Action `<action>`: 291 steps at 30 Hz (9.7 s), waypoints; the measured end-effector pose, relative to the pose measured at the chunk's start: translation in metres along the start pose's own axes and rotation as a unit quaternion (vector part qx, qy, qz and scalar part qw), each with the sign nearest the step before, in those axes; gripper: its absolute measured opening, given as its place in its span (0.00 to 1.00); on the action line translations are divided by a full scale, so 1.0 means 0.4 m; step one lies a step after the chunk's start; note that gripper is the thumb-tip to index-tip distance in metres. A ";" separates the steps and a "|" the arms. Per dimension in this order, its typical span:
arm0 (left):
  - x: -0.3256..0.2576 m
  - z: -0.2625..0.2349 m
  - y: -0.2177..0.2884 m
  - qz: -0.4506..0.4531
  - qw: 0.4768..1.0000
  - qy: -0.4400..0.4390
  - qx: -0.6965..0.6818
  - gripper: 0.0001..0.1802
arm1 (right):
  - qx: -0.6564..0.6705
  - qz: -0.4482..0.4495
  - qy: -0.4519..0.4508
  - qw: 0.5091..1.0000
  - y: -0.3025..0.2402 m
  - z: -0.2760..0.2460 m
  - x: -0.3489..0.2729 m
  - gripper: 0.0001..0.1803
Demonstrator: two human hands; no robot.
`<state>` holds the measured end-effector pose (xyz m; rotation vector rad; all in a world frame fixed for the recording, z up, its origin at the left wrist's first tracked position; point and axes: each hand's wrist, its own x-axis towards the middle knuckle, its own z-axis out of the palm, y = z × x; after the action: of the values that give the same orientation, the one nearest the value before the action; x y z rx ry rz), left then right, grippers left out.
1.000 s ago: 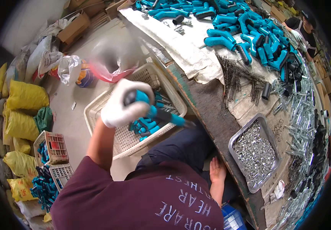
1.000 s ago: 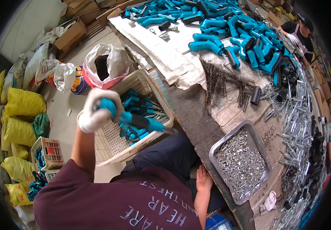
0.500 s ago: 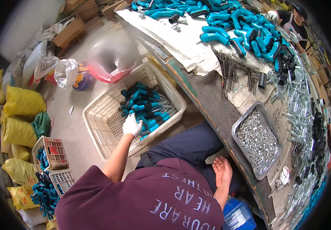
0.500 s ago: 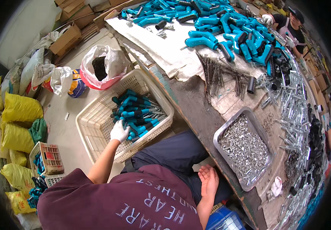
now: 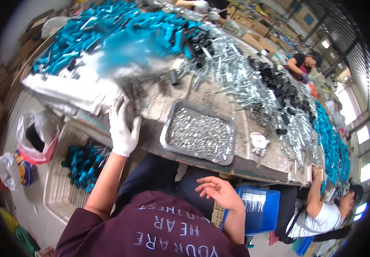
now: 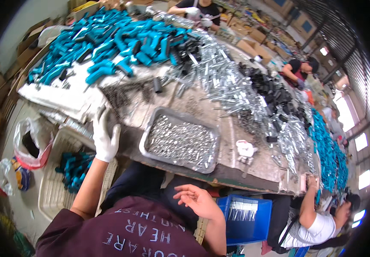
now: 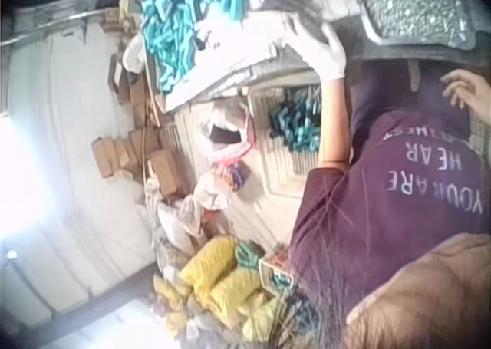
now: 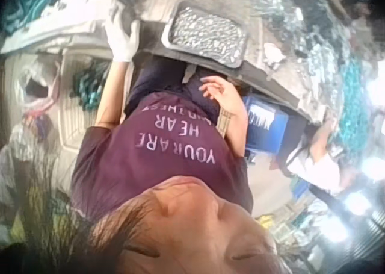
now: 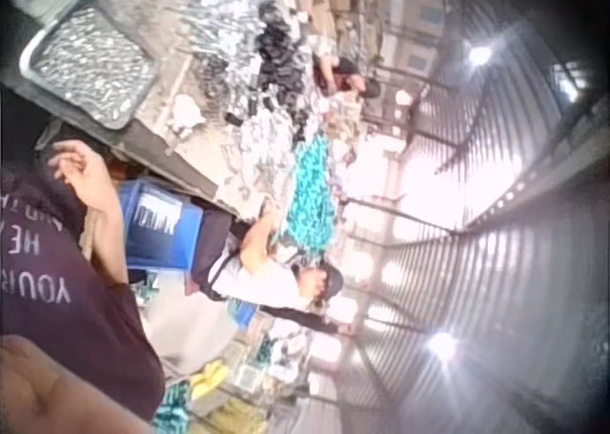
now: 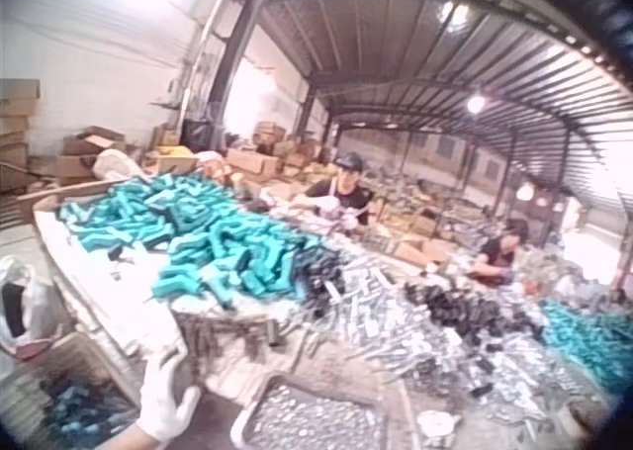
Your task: The person assembles tools by inserting metal rods, springs, and pins into metal cylinders and attaching plastic handles to the assemblies.
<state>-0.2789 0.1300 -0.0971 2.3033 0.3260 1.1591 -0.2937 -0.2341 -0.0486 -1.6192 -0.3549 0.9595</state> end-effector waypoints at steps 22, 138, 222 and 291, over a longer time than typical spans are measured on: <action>0.352 0.182 0.210 0.147 0.973 -0.180 0.001 0.16 | 0.143 -0.252 0.160 0.943 -0.222 -0.527 0.423 0.13; 0.339 0.448 0.224 -0.220 0.889 -0.326 -0.233 0.15 | 0.025 -0.262 0.390 0.882 -0.169 -0.491 0.506 0.13; 0.229 0.446 0.298 -0.336 0.792 -0.395 -0.324 0.21 | -0.260 0.387 0.671 0.577 1.025 -0.563 -0.232 0.08; 0.335 0.431 0.248 -0.109 0.860 -0.448 -0.218 0.13 | 0.200 -0.294 0.397 0.846 -0.173 -0.474 0.456 0.11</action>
<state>-0.0633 0.0453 -0.0357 2.0520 -0.0392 -0.0380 -0.0223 -0.2171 -0.0562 -1.2574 -0.0448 -0.1437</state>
